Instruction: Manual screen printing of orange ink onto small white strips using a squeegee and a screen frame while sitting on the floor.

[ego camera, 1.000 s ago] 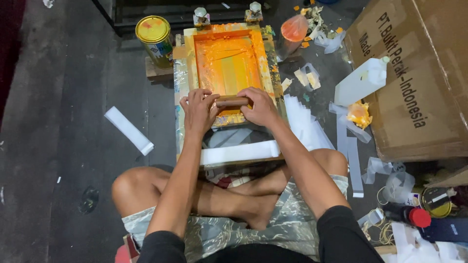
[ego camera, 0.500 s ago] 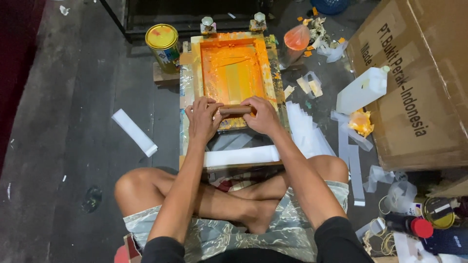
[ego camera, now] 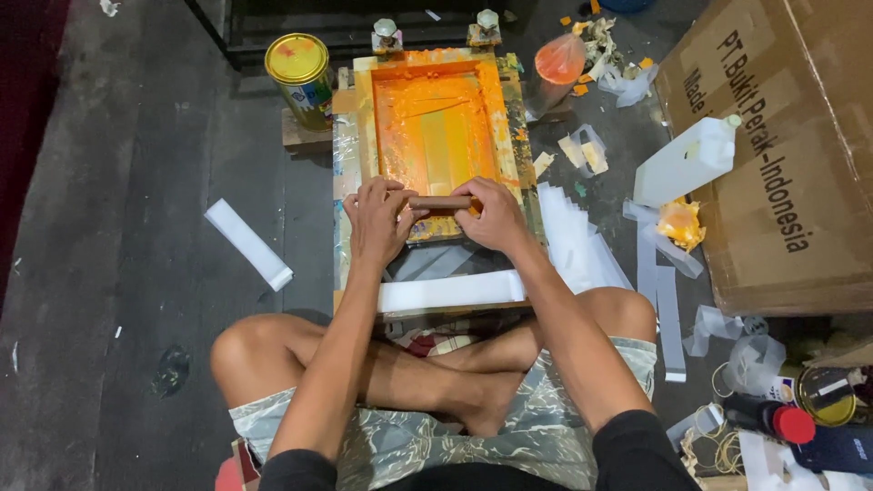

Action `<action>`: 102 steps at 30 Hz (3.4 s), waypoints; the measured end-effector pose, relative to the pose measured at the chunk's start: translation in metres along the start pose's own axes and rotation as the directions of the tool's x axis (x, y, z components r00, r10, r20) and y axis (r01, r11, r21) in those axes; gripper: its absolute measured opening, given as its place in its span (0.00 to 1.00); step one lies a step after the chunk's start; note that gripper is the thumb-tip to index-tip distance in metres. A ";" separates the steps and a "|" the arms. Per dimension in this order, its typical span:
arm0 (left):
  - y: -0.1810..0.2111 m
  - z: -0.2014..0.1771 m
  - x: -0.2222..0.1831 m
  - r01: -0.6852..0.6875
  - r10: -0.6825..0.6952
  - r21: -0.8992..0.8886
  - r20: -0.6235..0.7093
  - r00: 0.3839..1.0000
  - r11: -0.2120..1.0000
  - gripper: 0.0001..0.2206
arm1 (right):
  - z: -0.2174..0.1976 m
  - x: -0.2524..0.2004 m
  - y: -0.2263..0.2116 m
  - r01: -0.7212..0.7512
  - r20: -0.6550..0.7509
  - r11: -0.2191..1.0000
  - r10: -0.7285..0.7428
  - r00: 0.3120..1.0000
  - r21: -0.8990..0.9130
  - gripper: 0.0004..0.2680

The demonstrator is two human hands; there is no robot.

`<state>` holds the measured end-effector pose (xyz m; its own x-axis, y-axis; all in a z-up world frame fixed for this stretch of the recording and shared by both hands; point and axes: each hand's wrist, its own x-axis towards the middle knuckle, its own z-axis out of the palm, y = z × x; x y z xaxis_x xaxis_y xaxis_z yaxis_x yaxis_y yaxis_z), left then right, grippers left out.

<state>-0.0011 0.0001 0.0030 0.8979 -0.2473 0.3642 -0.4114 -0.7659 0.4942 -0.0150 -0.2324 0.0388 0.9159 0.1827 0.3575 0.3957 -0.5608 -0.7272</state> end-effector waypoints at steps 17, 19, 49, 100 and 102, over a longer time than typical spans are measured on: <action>-0.002 0.003 -0.001 0.001 -0.001 -0.009 0.004 1.000 1.000 0.10 | 0.003 -0.001 0.001 -0.028 -0.011 1.000 0.028 1.000 -0.004 0.07; 0.000 0.003 -0.001 0.001 -0.001 -0.008 0.002 1.000 1.000 0.10 | 0.000 -0.001 0.000 -0.031 -0.016 1.000 0.031 0.999 0.000 0.07; -0.011 -0.015 0.042 -0.144 0.146 -0.028 0.206 0.968 0.989 0.16 | -0.006 0.021 0.002 -0.213 0.090 0.977 0.213 0.973 -0.001 0.25; 0.012 -0.022 0.003 -0.030 0.039 -0.083 0.115 0.993 0.996 0.10 | -0.027 -0.006 -0.028 0.000 0.143 0.999 0.006 0.990 -0.041 0.13; 0.010 -0.019 0.000 -0.025 0.035 -0.088 0.120 0.992 0.996 0.09 | -0.027 -0.007 -0.027 -0.033 0.151 0.999 0.036 0.988 -0.027 0.14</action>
<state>-0.0086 0.0036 0.0234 0.8950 -0.3436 0.2844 -0.4459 -0.7044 0.5522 -0.0343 -0.2401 0.0714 0.9294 0.2819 0.2383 0.3636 -0.5881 -0.7225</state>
